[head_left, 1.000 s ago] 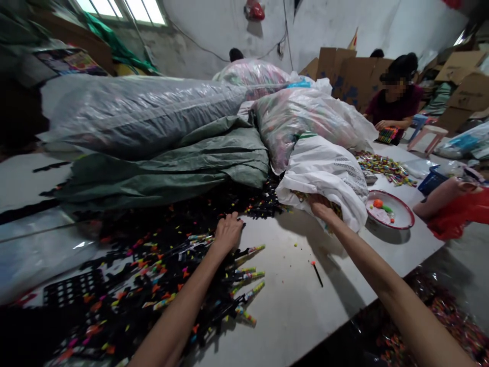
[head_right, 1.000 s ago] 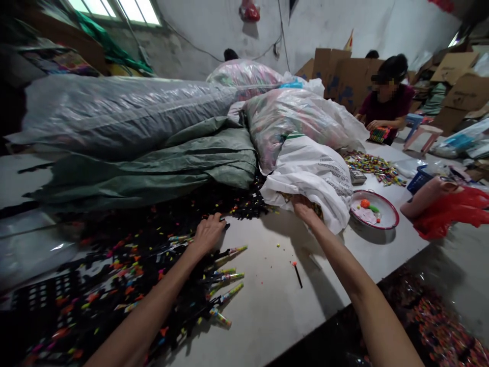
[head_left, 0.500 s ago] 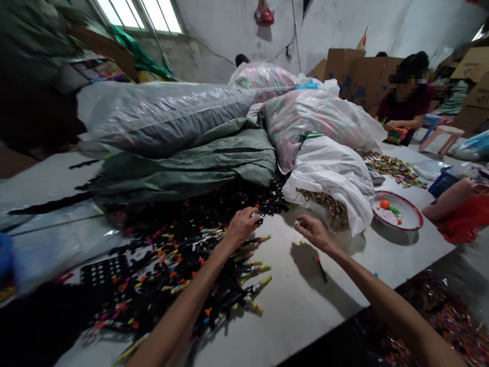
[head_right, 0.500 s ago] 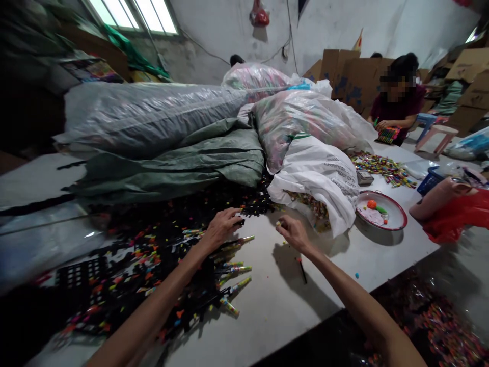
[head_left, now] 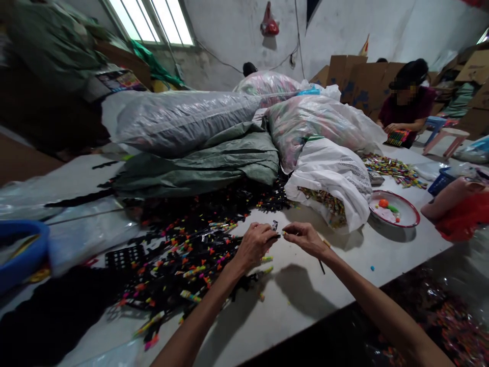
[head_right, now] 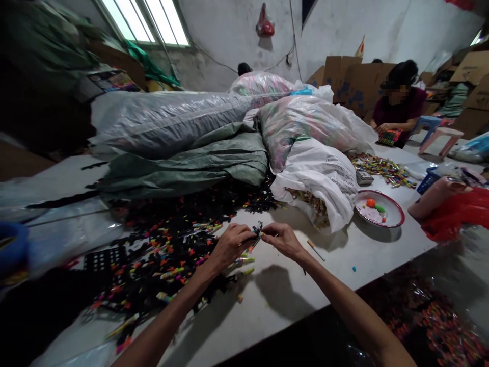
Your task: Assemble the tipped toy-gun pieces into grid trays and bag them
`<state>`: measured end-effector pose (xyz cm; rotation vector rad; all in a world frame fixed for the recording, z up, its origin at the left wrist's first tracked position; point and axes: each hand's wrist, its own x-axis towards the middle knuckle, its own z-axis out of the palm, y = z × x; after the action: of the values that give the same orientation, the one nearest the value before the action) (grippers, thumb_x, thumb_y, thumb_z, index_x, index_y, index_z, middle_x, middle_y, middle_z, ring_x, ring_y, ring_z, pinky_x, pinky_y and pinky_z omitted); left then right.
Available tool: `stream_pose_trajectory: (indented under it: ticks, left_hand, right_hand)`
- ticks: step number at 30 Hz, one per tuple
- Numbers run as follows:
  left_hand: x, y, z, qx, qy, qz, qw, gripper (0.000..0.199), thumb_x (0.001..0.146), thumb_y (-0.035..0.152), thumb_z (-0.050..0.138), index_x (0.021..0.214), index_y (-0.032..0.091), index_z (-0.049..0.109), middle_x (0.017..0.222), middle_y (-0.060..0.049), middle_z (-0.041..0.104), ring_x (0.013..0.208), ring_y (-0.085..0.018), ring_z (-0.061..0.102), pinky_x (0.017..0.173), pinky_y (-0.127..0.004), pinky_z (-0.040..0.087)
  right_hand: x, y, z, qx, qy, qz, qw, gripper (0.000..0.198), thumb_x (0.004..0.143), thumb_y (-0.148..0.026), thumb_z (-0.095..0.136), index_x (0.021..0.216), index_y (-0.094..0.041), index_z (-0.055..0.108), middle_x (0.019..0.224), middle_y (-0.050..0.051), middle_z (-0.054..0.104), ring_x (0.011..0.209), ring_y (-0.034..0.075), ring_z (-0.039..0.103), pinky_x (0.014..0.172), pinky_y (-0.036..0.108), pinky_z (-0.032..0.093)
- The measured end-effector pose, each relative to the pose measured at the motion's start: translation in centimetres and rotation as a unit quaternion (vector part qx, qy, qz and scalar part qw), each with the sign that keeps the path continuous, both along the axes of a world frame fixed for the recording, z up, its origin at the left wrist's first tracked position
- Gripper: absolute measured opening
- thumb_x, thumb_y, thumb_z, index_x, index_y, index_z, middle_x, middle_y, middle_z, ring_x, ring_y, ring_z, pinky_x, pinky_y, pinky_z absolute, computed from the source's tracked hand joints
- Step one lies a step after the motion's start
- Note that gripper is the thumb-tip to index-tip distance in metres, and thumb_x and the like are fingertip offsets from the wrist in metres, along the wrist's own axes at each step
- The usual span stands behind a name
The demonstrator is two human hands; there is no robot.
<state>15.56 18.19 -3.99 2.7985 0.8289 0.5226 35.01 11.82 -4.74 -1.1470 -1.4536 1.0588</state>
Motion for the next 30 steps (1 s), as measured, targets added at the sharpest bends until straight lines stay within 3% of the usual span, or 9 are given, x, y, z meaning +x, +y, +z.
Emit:
stream_pose_trajectory:
  ticks: [11, 18, 25, 27, 30]
  left_hand:
    - [-0.4, -2.5, 0.1, 0.009, 0.001, 0.000, 1.000, 0.010, 0.085, 0.021, 0.058, 0.090, 0.020, 0.066, 0.087, -0.003, 0.063, 0.082, -0.016, 0.056, 0.079, -0.033, 0.035]
    - [-0.8, -4.2, -0.6, -0.109, -0.043, 0.011, 0.993, 0.011, 0.085, 0.026, 0.057, 0.085, 0.020, 0.067, 0.083, -0.002, 0.064, 0.082, -0.017, 0.055, 0.078, -0.031, 0.037]
    - [-0.9, -5.7, -0.8, -0.242, -0.067, 0.019, 0.968, 0.013, 0.081, 0.022, 0.055, 0.073, 0.017, 0.064, 0.075, -0.001, 0.062, 0.075, -0.015, 0.056, 0.070, -0.026, 0.038]
    - [-1.1, -5.5, -0.6, -0.274, -0.054, 0.005, 0.960, 0.015, 0.080, 0.024, 0.054, 0.071, 0.017, 0.064, 0.072, 0.000, 0.060, 0.071, -0.014, 0.055, 0.067, -0.025, 0.037]
    - [-2.2, -4.4, 0.2, -0.269, 0.000, -0.005, 0.963, 0.019, 0.081, 0.029, 0.052, 0.073, 0.019, 0.065, 0.073, 0.000, 0.062, 0.072, -0.014, 0.055, 0.068, -0.025, 0.038]
  right_hand:
    - [-0.2, -1.9, 0.7, 0.030, -0.035, 0.007, 0.999, 0.019, 0.076, -0.028, 0.066, 0.089, -0.015, 0.072, 0.083, 0.004, 0.067, 0.075, 0.014, 0.058, 0.066, 0.024, 0.044]
    - [-0.2, -2.7, -0.2, 0.052, -0.062, 0.036, 0.996, 0.013, 0.076, -0.023, 0.067, 0.085, -0.016, 0.073, 0.076, 0.003, 0.065, 0.066, 0.012, 0.058, 0.060, 0.022, 0.043]
    - [-1.3, -4.6, -2.7, 0.115, -0.231, 0.073, 0.963, 0.011, 0.079, -0.013, 0.061, 0.081, -0.016, 0.072, 0.071, 0.003, 0.062, 0.064, 0.011, 0.056, 0.059, 0.021, 0.039]
    - [-1.6, -5.1, -3.4, 0.129, -0.275, 0.070, 0.950, 0.013, 0.082, -0.014, 0.058, 0.082, -0.016, 0.071, 0.074, 0.003, 0.063, 0.067, 0.012, 0.057, 0.061, 0.021, 0.039]
    - [-0.5, -4.3, -2.8, 0.089, -0.293, 0.084, 0.948, 0.019, 0.083, -0.026, 0.062, 0.097, -0.015, 0.068, 0.081, 0.004, 0.065, 0.069, 0.012, 0.060, 0.061, 0.020, 0.041]
